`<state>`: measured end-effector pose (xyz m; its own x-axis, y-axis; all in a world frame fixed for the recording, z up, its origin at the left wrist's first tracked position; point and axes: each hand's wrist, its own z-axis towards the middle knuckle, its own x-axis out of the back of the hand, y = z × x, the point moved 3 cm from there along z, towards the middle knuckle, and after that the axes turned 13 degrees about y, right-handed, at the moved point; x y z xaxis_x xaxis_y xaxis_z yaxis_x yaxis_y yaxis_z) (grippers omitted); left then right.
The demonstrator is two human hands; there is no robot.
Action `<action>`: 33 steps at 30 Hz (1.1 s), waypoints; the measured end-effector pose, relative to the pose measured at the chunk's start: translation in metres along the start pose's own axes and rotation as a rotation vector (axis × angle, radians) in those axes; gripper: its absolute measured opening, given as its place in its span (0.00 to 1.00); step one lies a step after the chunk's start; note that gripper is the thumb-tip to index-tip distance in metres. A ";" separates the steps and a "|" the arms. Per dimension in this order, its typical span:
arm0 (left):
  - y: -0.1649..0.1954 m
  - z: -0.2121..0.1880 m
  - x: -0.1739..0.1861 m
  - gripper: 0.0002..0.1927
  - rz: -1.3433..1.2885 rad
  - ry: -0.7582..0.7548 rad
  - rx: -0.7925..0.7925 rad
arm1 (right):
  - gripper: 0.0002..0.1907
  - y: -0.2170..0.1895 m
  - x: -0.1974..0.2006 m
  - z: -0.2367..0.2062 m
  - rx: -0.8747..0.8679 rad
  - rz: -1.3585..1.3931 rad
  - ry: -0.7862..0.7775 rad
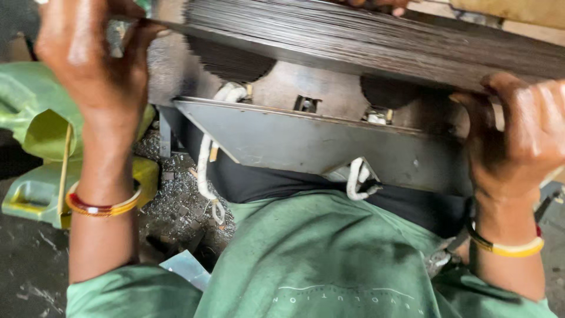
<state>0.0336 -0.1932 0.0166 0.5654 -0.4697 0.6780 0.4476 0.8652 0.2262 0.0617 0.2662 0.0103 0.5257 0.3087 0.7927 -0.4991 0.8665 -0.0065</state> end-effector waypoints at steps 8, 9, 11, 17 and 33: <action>0.021 0.002 -0.024 0.19 -0.080 -0.184 0.092 | 0.13 0.010 -0.001 -0.006 -0.064 -0.021 0.141; 0.029 0.011 -0.025 0.20 -0.037 -0.221 0.076 | 0.13 0.011 -0.002 -0.006 -0.059 -0.005 0.163; 0.055 0.029 -0.022 0.22 0.120 -0.279 -0.008 | 0.13 0.011 -0.004 -0.008 -0.062 0.022 0.199; 0.177 0.061 -0.086 0.22 -0.035 -0.106 -0.382 | 0.15 0.009 -0.003 -0.008 -0.118 -0.006 0.228; 0.198 0.050 -0.142 0.06 -0.195 -0.022 -0.368 | 0.15 0.023 -0.020 -0.015 -0.138 0.062 0.186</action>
<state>0.0071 0.0537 0.0005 0.4319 -0.6114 0.6630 0.7648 0.6379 0.0901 0.0497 0.2859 -0.0146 0.6215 0.4186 0.6622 -0.4421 0.8852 -0.1447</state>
